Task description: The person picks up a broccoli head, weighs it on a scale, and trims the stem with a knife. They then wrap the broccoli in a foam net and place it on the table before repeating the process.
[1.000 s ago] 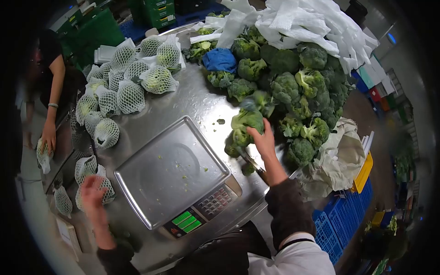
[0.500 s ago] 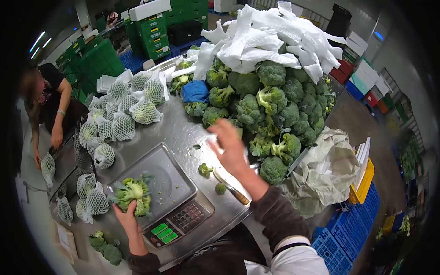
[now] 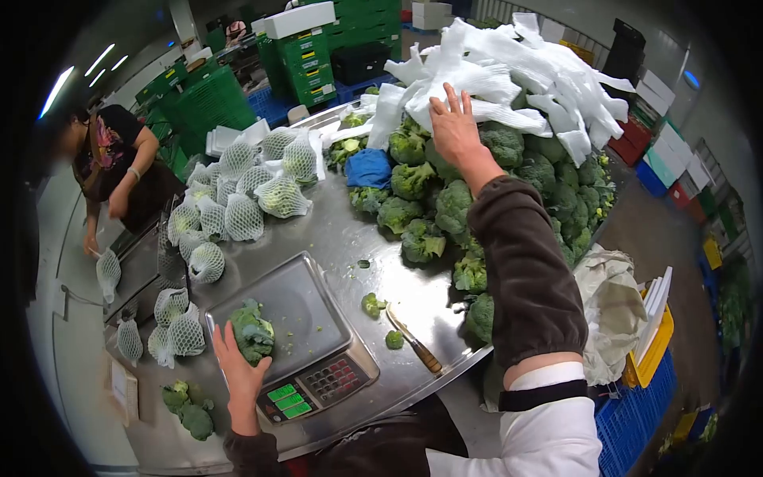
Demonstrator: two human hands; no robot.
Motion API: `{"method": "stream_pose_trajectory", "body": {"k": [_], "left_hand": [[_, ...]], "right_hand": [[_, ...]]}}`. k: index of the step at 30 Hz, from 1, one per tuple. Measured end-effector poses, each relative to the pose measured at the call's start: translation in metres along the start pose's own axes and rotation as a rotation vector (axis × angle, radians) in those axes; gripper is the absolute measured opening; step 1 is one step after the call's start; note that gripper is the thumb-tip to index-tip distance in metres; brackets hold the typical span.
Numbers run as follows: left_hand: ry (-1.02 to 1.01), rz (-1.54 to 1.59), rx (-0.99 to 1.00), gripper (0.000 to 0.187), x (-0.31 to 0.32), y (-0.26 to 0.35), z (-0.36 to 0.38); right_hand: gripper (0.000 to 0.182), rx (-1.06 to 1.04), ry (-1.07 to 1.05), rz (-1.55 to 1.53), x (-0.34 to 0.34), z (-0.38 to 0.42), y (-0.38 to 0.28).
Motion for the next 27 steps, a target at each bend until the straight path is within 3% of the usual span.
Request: {"method": "stream_pose_trajectory", "body": {"k": [2, 4, 6, 8, 9, 10, 11, 12, 14, 15, 18, 19, 20, 22, 23, 24, 26, 27], "left_hand": [[0.243, 0.107, 0.084, 0.090, -0.009, 0.003, 0.006], [0.319, 0.290, 0.160, 0.086, -0.031, 0.034, 0.011], [0.280, 0.489, 0.262, 0.083, -0.041, 0.065, 0.015], [0.155, 0.654, 0.334, 0.080, -0.035, 0.083, 0.014], [0.080, 0.711, 0.360, 0.078, -0.027, 0.089, 0.016], [-0.019, 0.856, 0.241, 0.059, -0.012, 0.090, 0.019], [-0.246, 0.967, 0.072, 0.038, 0.003, 0.086, 0.024], [-0.237, 0.963, 0.050, 0.038, 0.010, 0.085, 0.027], [-0.274, 0.979, -0.032, 0.025, 0.027, 0.083, 0.031], [-0.331, 1.047, -0.052, 0.026, 0.038, 0.080, 0.035], [-0.467, 1.092, -0.166, 0.027, 0.050, 0.087, 0.042], [-0.520, 1.177, -0.149, 0.030, 0.056, 0.085, 0.046], [-0.522, 1.178, -0.151, 0.030, 0.060, 0.082, 0.048], [-0.788, 1.882, -0.537, 0.031, 0.074, 0.079, 0.056], [-0.865, 1.992, -0.618, 0.039, 0.076, 0.073, 0.056], [-0.861, 1.992, -0.617, 0.039, 0.078, 0.072, 0.059], [-0.521, 1.873, -0.405, 0.046, 0.083, 0.072, 0.063], [-0.366, 1.538, -0.166, 0.053, 0.094, 0.066, 0.062]], "right_hand": [[0.034, -0.209, 0.347, -0.207, -0.029, 0.009, -0.024], [0.033, -0.460, 0.425, -0.556, -0.088, 0.048, -0.078], [0.034, -0.602, 0.340, -1.008, -0.111, 0.101, -0.132], [0.033, -0.574, 0.069, -1.454, -0.131, 0.151, -0.176], [0.030, -0.530, -0.026, -1.587, -0.133, 0.168, -0.187], [0.027, -0.476, -0.121, -1.712, -0.135, 0.183, -0.197], [0.029, -0.231, -0.308, -1.939, -0.125, 0.196, -0.206], [0.041, -0.066, -0.397, -1.946, -0.111, 0.205, -0.209], [0.056, -0.042, -0.358, -1.864, -0.103, 0.202, -0.206], [0.065, -0.147, -0.270, -1.686, -0.104, 0.200, -0.204], [0.052, -0.268, -0.285, -1.542, -0.114, 0.209, -0.222], [0.039, -0.164, -0.304, -1.543, -0.109, 0.216, -0.229], [0.039, -0.163, -0.306, -1.542, -0.099, 0.221, -0.233], [0.031, 0.306, -0.432, -1.797, -0.071, 0.229, -0.231], [0.026, 0.656, -0.482, -2.121, -0.063, 0.230, -0.234], [0.024, 0.780, -0.531, -2.285, -0.058, 0.231, -0.234], [0.024, 0.931, -0.738, -2.241, -0.049, 0.244, -0.248], [0.024, 0.671, -0.659, -2.058, -0.038, 0.255, -0.260]]}}
Point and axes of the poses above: each hand's wrist, its own z-axis away from the middle knuckle, its own x-axis out of the palm, y = z × x, the point moved 3 cm from there along -z, towards the middle knuckle, and after that the axes turned 3 degrees about -z, right-handed, at the moved point
